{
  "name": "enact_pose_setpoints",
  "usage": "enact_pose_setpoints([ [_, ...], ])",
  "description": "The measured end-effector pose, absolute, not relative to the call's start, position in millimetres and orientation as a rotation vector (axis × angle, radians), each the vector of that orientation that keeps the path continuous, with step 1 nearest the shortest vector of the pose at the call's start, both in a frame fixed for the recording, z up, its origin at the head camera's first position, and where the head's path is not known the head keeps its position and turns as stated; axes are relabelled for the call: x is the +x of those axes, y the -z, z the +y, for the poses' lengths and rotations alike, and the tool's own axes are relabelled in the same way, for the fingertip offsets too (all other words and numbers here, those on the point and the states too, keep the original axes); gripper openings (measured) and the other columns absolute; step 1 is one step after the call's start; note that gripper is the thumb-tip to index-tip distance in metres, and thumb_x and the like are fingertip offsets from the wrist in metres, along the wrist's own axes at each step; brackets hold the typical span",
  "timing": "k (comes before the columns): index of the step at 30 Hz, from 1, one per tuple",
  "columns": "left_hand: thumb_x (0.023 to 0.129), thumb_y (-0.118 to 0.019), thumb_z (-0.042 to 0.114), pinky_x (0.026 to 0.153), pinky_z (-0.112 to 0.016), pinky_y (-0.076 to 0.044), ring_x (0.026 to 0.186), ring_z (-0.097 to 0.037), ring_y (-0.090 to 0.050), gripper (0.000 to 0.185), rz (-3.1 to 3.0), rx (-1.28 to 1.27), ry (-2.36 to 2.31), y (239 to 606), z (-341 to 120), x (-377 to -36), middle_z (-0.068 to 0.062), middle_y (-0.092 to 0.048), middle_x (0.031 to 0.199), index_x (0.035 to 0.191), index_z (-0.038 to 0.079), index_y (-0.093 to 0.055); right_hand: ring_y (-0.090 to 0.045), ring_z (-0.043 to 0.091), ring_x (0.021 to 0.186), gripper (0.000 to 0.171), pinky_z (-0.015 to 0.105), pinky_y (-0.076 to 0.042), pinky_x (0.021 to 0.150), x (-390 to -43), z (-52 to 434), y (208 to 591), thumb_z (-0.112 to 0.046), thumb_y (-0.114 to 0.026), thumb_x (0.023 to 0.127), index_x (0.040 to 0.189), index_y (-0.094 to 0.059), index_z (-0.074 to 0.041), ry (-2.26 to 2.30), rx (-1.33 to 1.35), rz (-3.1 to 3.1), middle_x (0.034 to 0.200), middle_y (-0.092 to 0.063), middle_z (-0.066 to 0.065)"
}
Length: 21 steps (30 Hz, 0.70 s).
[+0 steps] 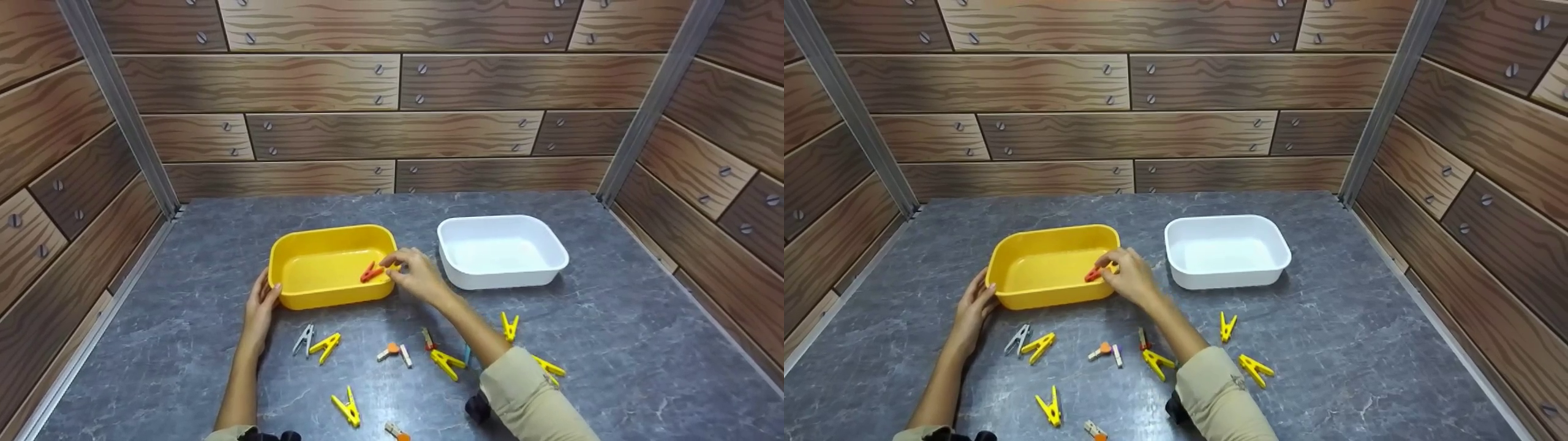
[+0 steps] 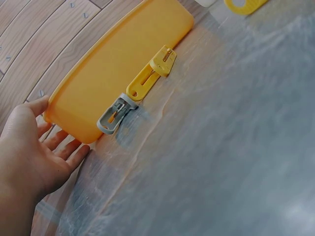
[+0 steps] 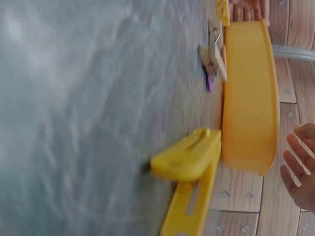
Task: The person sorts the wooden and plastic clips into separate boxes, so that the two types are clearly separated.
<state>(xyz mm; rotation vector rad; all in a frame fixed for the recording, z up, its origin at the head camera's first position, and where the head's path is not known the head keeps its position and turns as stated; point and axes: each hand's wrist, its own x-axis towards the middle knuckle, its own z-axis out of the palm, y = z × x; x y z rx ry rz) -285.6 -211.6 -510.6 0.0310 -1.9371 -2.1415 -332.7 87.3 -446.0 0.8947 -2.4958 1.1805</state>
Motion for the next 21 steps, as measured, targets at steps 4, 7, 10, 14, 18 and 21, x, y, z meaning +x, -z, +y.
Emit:
enact_pose_setpoints([
  [4,0.097,-0.045,0.009,0.104,-0.041,-0.028,0.132,-0.031,-0.024,0.055,-1.942,0.037,2.146,511.5,-211.5,-285.9,-0.022,-0.023,0.145,0.144,-0.002,-0.019,-0.055,0.026,0.085,0.012,0.042,-0.048,0.072,-318.0,77.2,443.6,0.001,-0.066,0.079,0.091,-0.069,-0.001,-1.234,1.033,-2.388,0.091,-0.065,0.004],
  [7,0.097,-0.045,0.010,0.104,-0.040,-0.029,0.131,-0.030,-0.025,0.055,-1.941,0.035,2.144,511.4,-211.4,-286.1,-0.022,-0.024,0.145,0.144,-0.002,-0.019,-0.056,0.022,0.086,0.013,0.038,-0.050,0.073,-306.6,67.2,445.1,0.002,-0.067,0.079,0.091,-0.069,-0.002,-1.256,1.179,-2.336,0.092,-0.065,0.005],
  [10,0.097,-0.045,0.010,0.103,-0.037,-0.029,0.131,-0.029,-0.025,0.055,-1.931,0.028,2.153,511.5,-211.1,-285.9,-0.021,-0.023,0.145,0.144,-0.002,-0.019,-0.058,0.023,0.086,0.015,0.035,-0.050,0.076,-296.9,57.5,449.5,0.002,-0.067,0.079,0.094,-0.068,-0.001,-1.280,1.329,-2.337,0.091,-0.065,0.008],
  [14,0.097,-0.045,0.011,0.104,-0.037,-0.028,0.132,-0.029,-0.023,0.056,-1.922,0.017,2.170,511.5,-211.0,-286.1,-0.021,-0.021,0.146,0.145,-0.002,-0.018,-0.059,0.019,0.088,0.019,0.030,-0.048,0.080,-286.7,46.2,456.5,0.002,-0.066,0.081,0.100,-0.067,-0.001,-1.313,1.448,-2.397,0.095,-0.066,0.007],
  [18,0.097,-0.045,0.010,0.105,-0.039,-0.026,0.132,-0.029,-0.023,0.056,-1.916,0.025,2.169,510.8,-210.7,-286.0,-0.021,-0.022,0.146,0.144,-0.002,-0.018,-0.057,0.017,0.089,0.020,0.029,-0.048,0.080,-280.3,36.5,467.6,-0.001,-0.065,0.081,0.101,-0.068,-0.005,-1.270,1.487,-2.448,0.095,-0.065,0.002],
  [21,0.097,-0.045,0.009,0.105,-0.039,-0.027,0.132,-0.029,-0.024,0.055,-1.915,0.024,2.164,510.7,-210.8,-286.4,-0.021,-0.023,0.146,0.144,-0.003,-0.019,-0.056,0.020,0.088,0.021,0.031,-0.047,0.078,-278.0,30.4,477.5,-0.003,-0.066,0.080,0.101,-0.068,-0.007,-1.218,1.485,-2.489,0.095,-0.065,0.000],
])
